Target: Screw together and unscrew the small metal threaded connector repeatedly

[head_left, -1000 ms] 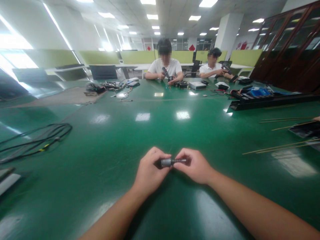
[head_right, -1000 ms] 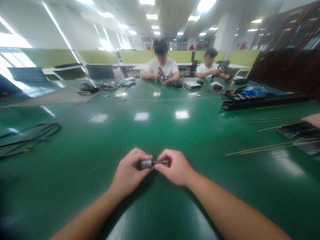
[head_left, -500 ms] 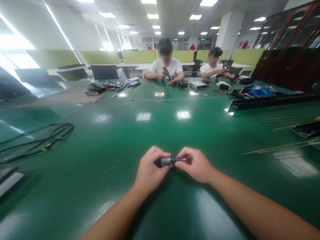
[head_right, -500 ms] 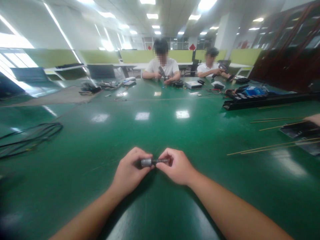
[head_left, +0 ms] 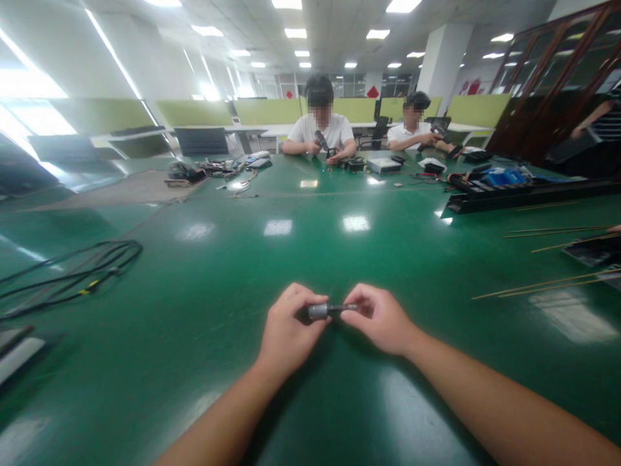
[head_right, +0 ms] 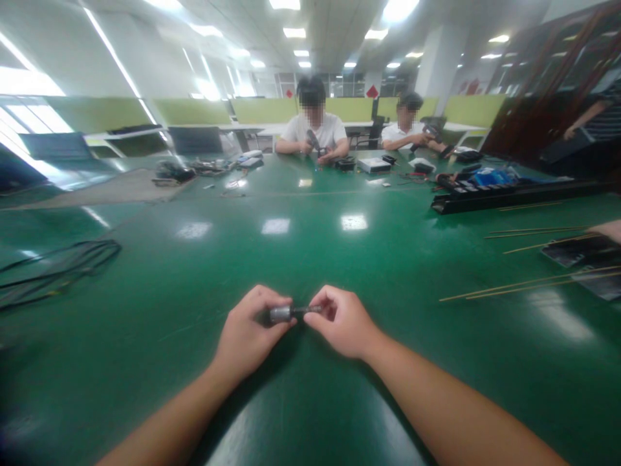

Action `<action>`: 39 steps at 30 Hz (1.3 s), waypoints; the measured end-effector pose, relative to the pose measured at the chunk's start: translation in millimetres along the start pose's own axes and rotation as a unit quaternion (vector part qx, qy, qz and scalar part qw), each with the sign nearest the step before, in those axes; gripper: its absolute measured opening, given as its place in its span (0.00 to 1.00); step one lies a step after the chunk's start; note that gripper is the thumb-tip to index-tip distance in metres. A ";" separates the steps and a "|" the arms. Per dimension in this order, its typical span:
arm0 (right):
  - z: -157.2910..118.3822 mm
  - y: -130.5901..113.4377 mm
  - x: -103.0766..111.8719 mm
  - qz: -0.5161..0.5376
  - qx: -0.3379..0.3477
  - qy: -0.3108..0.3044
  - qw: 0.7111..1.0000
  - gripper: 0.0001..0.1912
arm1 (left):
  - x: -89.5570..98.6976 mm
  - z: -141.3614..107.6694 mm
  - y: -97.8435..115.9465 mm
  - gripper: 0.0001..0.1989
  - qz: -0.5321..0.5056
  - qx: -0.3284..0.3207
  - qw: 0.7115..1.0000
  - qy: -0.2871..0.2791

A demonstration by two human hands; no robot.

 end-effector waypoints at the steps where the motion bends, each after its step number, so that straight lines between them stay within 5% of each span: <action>1: 0.0 0.3 0.3 0.002 -0.001 0.001 1.000 0.06 | 0.3 -0.1 0.2 0.08 0.001 0.000 1.000 0.001; 39: -3.2 -1.1 9.2 0.010 -0.006 0.044 0.999 0.06 | 10.0 0.0 -3.3 0.08 0.051 -0.001 0.998 0.037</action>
Point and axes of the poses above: each hand's wrist, its own z-axis towards the middle knuckle, its own x-axis out of the back of the hand, y = z × x, the point moved 10 cm from there along z, towards the middle knuckle, and after that the axes turned 9 degrees about -y, right-handed, at the moved point
